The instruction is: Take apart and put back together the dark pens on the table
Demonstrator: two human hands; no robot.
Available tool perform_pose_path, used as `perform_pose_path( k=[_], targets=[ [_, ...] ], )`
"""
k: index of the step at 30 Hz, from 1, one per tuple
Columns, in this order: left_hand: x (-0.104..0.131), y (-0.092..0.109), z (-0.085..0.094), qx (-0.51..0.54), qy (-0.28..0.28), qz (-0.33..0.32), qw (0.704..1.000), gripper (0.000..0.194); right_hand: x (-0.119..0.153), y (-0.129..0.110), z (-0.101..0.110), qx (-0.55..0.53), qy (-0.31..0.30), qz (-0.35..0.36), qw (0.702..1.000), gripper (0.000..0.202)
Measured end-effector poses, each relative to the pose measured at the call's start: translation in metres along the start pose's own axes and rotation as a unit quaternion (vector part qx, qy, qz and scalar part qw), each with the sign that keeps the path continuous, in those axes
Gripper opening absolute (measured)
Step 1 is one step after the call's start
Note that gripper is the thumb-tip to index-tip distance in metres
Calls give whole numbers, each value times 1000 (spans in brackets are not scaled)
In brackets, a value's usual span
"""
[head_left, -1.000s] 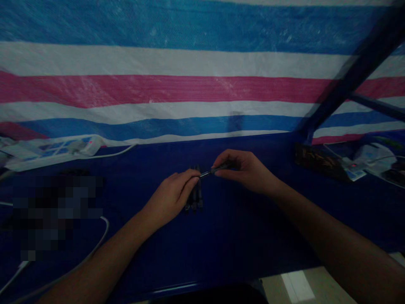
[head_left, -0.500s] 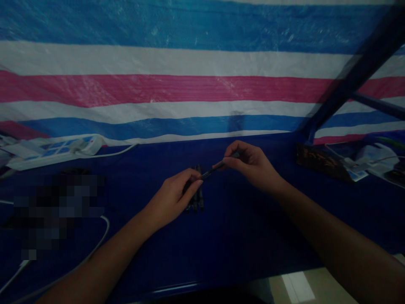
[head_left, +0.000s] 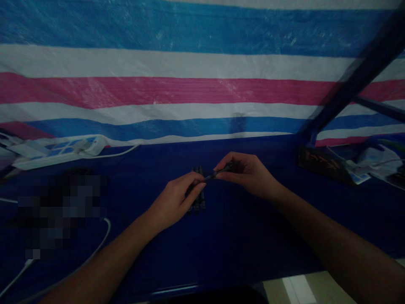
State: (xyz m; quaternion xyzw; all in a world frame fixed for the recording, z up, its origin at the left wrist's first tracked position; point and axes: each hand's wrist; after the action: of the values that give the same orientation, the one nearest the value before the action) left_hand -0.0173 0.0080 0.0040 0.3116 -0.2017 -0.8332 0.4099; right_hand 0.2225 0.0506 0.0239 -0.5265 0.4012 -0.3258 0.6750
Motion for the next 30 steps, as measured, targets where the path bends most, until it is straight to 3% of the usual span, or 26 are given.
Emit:
perform_pose_path(
  k=[3, 7, 11, 14, 17, 19, 21, 24, 27, 30],
  targets=[
    [1, -1, 0, -21, 21, -26, 999, 18, 1, -3, 0, 21, -1, 3, 1000, 23],
    [3, -2, 2, -51, 42, -62, 996, 16, 2, -6, -3, 40, 15, -51, 998, 32],
    [3, -2, 3, -69, 47, -77, 994, 16, 4, -6, -5, 140, -6, -97, 985, 47],
    [2, -3, 4, -68, 62, -53, 994, 16, 5, -7, 0, 167, -18, -81, 982, 35],
    [1, -6, 5, -58, 77, -10, 995, 15, 3, -7, 6, 128, -8, -16, 992, 38],
    [0, -7, 5, -51, 76, 7, 996, 16, 2, -6, 8, 113, -7, 8, 994, 29],
    [0, -7, 5, -46, 69, 9, 996, 17, 1, -6, 9, 131, -11, -12, 991, 27],
    [1, -7, 5, -45, 60, 0, 997, 18, 0, -5, 9, 170, -27, -60, 983, 46],
    [0, -7, 4, -45, 63, 11, 997, 18, -1, -3, 10, 115, -24, -38, 992, 30],
    [-1, -7, 5, -39, 65, 21, 997, 18, -2, -3, 11, 90, -15, -22, 996, 29]
  ],
)
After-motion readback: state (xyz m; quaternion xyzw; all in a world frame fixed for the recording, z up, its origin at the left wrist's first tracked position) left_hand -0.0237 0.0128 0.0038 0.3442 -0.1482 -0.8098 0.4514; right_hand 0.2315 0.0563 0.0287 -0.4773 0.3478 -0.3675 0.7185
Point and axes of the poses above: each hand's wrist, its own x-axis away from the middle knuckle, its own z-axis out of the back of the hand, y = z × x
